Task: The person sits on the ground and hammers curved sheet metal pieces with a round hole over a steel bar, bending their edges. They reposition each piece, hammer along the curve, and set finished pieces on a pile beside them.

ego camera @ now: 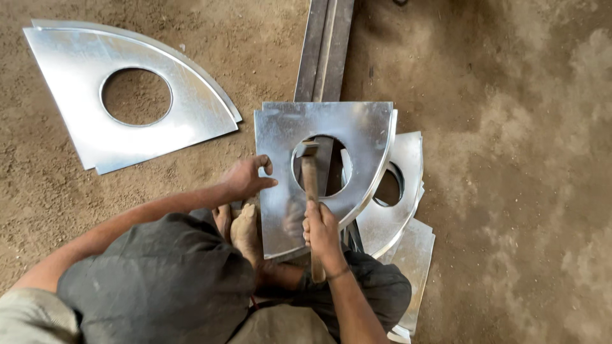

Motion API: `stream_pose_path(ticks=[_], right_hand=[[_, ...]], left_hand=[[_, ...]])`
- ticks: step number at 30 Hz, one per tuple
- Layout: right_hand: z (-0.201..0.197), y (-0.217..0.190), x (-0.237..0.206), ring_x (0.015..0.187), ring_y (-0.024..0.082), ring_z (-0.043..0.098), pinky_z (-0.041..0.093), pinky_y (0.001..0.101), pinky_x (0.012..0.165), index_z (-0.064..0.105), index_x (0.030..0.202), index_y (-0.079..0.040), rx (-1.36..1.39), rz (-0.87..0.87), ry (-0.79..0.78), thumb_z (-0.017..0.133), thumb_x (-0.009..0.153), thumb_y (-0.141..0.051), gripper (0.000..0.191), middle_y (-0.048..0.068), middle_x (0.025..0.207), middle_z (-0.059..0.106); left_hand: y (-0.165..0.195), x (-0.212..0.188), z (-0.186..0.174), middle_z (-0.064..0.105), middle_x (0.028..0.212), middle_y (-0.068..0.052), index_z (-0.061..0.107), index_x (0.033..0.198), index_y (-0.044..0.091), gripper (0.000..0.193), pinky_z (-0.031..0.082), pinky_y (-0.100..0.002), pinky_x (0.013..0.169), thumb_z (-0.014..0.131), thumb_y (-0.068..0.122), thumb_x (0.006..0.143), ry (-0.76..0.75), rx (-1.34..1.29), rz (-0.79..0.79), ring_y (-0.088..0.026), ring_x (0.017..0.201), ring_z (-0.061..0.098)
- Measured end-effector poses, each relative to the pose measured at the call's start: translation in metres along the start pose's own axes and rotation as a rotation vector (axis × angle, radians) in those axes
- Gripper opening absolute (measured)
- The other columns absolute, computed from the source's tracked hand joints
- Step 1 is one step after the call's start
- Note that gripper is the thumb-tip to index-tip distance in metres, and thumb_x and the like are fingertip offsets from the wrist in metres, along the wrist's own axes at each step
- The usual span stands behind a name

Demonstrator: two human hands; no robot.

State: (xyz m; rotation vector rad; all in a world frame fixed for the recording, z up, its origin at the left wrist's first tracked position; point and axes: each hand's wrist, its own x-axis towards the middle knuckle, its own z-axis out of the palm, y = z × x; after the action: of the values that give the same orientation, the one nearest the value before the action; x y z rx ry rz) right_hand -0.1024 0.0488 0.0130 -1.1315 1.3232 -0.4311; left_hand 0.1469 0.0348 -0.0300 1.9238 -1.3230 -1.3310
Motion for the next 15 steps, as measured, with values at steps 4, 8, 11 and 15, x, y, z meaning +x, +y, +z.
stream_pose_path(ticks=[4, 8, 11, 15], right_hand=[[-0.003, 0.005, -0.010, 0.052, 0.007, 0.045, 0.037, 0.0238, 0.046, 0.055, 0.085, -0.008, 0.191, -0.416, 0.007, 0.049, 0.112, -0.037, 0.040, -0.001, 0.067, 0.053], [-0.004, 0.013, -0.005, 0.046, 0.006, 0.039, 0.031, 0.0240, 0.040, 0.058, 0.088, -0.008, -0.077, -0.118, 0.029, 0.053, 0.105, -0.034, 0.032, -0.001, 0.060, 0.045], [-0.004, 0.013, 0.000, 0.045, 0.007, 0.041, 0.035, 0.0255, 0.040, 0.054, 0.086, -0.007, 0.049, 0.065, 0.013, 0.052, 0.105, -0.033, 0.032, -0.003, 0.061, 0.049], [0.000, 0.005, -0.004, 0.050, 0.007, 0.047, 0.040, 0.0237, 0.045, 0.053, 0.090, -0.007, 0.130, -0.409, 0.074, 0.050, 0.110, -0.034, 0.034, -0.001, 0.063, 0.052]], left_hand=[[-0.003, -0.003, 0.006, 0.069, 0.075, -0.014, 0.061, 0.106, 0.013, 0.037, 0.054, -0.046, 0.068, 0.080, 0.035, 0.083, -0.023, -0.024, -0.043, -0.027, 0.071, 0.070], [-0.003, -0.007, 0.005, 0.070, 0.068, -0.009, 0.062, 0.102, 0.014, 0.034, 0.055, -0.043, 0.060, 0.080, 0.035, 0.083, -0.022, -0.058, -0.092, -0.022, 0.061, 0.070], [-0.001, -0.010, 0.003, 0.069, 0.066, -0.008, 0.065, 0.095, 0.012, 0.031, 0.051, -0.039, 0.059, 0.083, 0.035, 0.085, 0.008, 0.015, 0.061, -0.020, 0.059, 0.068], [0.002, -0.015, 0.004, 0.070, 0.067, -0.008, 0.061, 0.097, 0.014, 0.025, 0.053, -0.039, 0.054, 0.075, 0.032, 0.088, -0.134, -0.152, -0.078, -0.015, 0.057, 0.071]])
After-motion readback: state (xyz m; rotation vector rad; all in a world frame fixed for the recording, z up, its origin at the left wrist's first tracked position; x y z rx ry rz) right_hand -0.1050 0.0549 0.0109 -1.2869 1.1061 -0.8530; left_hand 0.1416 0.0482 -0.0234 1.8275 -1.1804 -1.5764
